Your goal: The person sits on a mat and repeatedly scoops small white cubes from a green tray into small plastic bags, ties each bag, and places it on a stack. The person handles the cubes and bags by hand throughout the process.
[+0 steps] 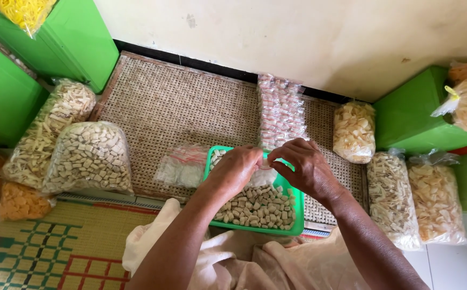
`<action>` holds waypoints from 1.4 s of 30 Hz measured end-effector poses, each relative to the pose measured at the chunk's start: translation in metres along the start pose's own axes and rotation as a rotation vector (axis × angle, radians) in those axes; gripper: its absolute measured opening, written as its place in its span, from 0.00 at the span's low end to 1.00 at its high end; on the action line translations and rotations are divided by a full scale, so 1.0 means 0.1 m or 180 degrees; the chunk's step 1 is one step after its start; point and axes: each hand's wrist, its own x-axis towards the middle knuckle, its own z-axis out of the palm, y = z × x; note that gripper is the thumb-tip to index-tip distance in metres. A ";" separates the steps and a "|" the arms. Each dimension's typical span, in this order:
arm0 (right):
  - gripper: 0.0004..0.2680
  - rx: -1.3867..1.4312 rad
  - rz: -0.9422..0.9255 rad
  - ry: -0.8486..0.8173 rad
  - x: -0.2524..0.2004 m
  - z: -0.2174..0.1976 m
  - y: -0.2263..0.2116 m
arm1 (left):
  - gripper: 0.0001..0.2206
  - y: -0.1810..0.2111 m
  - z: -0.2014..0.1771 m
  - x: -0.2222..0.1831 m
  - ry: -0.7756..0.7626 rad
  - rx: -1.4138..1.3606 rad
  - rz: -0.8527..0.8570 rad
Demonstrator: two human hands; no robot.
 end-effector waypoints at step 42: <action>0.06 0.1400 0.0414 -0.0399 -0.08 -0.11 0.13 | 0.10 -0.25 0.17 0.21 0.0202 -0.1541 -0.0339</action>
